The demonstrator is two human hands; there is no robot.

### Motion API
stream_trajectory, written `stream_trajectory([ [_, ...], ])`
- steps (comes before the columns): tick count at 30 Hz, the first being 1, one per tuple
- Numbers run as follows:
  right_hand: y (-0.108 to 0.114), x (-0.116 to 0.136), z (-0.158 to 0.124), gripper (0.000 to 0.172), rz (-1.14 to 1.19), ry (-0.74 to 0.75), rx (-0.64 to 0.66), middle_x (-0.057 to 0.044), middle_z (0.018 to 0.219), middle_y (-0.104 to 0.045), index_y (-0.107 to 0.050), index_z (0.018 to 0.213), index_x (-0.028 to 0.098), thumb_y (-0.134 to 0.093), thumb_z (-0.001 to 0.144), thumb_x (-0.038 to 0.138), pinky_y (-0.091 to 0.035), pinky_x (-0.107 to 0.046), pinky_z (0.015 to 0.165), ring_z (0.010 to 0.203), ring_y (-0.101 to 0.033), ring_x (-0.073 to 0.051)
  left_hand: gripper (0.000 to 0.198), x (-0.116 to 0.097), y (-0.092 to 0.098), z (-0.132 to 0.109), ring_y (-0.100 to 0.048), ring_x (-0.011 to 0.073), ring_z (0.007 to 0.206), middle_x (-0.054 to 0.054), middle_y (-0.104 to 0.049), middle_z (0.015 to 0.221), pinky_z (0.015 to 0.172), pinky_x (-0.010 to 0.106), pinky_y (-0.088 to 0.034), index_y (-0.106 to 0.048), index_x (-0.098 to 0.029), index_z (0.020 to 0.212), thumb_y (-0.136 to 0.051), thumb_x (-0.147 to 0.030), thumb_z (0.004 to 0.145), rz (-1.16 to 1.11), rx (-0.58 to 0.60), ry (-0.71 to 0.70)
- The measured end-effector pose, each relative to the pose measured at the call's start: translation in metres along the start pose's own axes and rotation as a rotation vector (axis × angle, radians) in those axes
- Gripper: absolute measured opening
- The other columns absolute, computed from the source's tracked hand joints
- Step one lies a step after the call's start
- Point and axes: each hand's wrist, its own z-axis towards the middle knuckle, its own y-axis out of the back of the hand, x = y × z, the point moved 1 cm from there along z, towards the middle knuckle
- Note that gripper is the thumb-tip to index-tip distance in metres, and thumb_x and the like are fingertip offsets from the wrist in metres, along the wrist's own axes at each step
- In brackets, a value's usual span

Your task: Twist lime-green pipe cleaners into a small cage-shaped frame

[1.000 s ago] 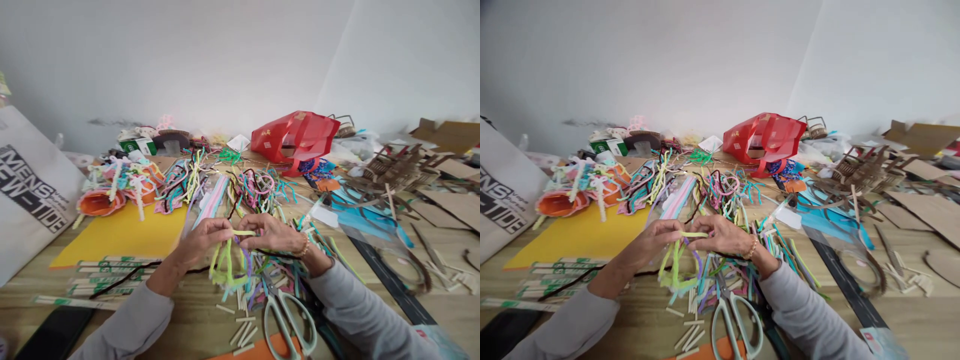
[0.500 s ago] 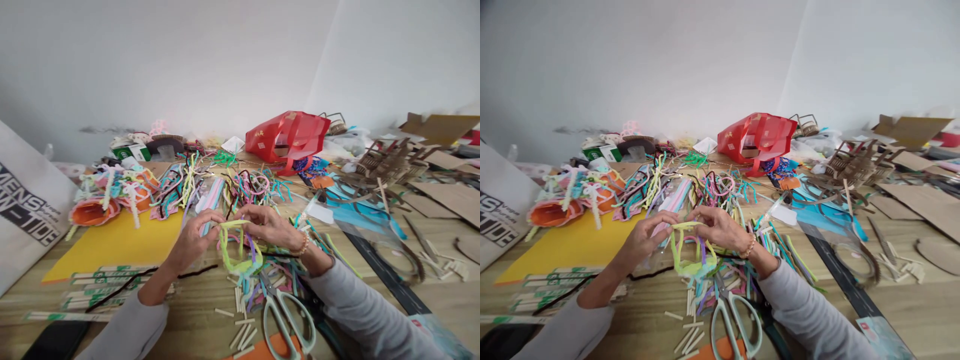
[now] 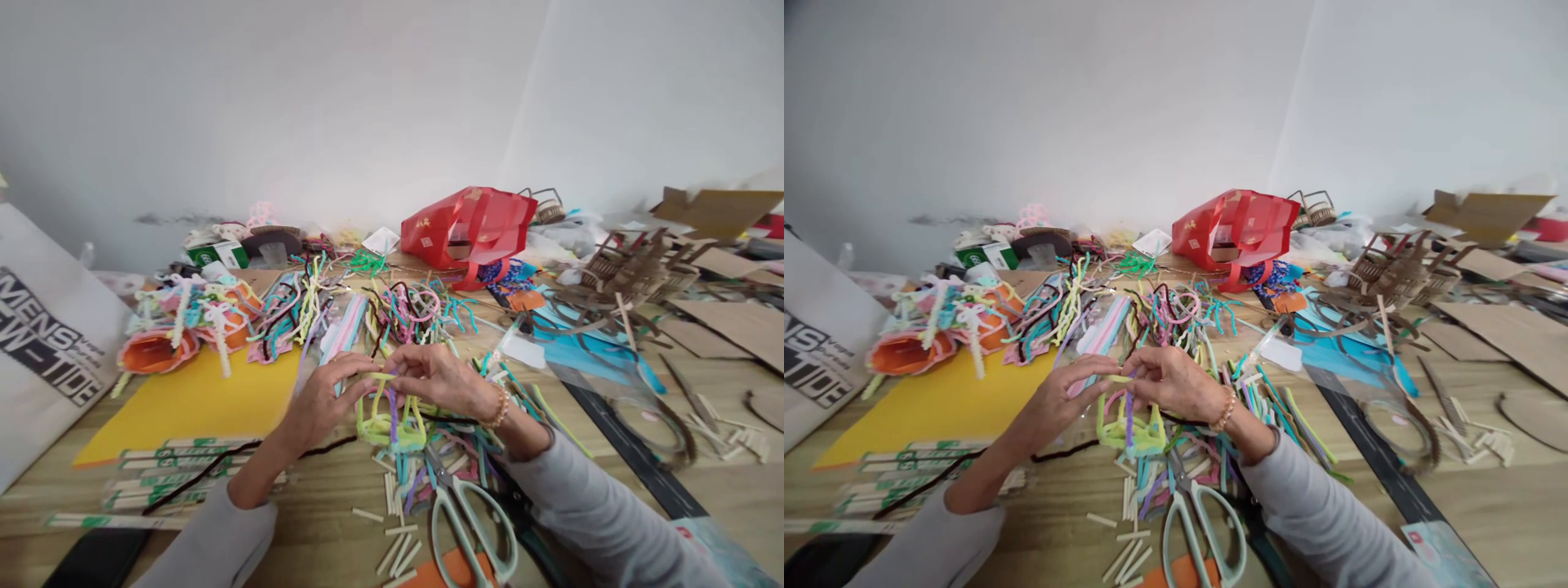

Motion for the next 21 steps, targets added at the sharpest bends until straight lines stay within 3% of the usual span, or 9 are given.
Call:
stream_trajectory([
  [9,0.001,-0.001,0.002,0.018,0.022,0.005,-0.021,0.001,0.07,-0.064,-0.055,0.101,0.014,-0.056,0.083,0.017,-0.042,-0.02,0.057,0.06,-0.057,-0.01,0.021,0.0,0.003,0.0,-0.062,0.0183,0.086,0.006,-0.07,0.089,0.082,0.027,-0.043,-0.07,-0.016,0.084,-0.056,-0.032,0.085,-0.087,0.041,0.115],
  [16,-0.004,0.002,0.003,0.012,-0.03,-0.014,-0.038,-0.001,0.072,-0.065,-0.061,0.092,0.013,-0.059,0.082,0.02,-0.042,-0.021,0.059,0.064,-0.058,-0.012,0.023,0.003,-0.005,0.0,-0.056,0.013,0.062,0.0,-0.065,0.064,0.064,0.022,-0.041,-0.069,-0.014,0.075,-0.059,-0.033,0.083,-0.213,0.055,0.188],
  [21,-0.006,-0.003,0.004,0.011,-0.053,0.033,-0.109,-0.001,0.074,-0.062,-0.063,0.087,0.013,-0.061,0.082,0.023,-0.041,-0.021,0.058,0.064,-0.054,-0.011,0.023,-0.001,-0.008,0.002,-0.053,0.0122,0.061,0.0,-0.064,0.064,0.063,0.022,-0.04,-0.069,-0.014,0.07,-0.059,-0.031,0.082,-0.251,0.04,0.235],
])
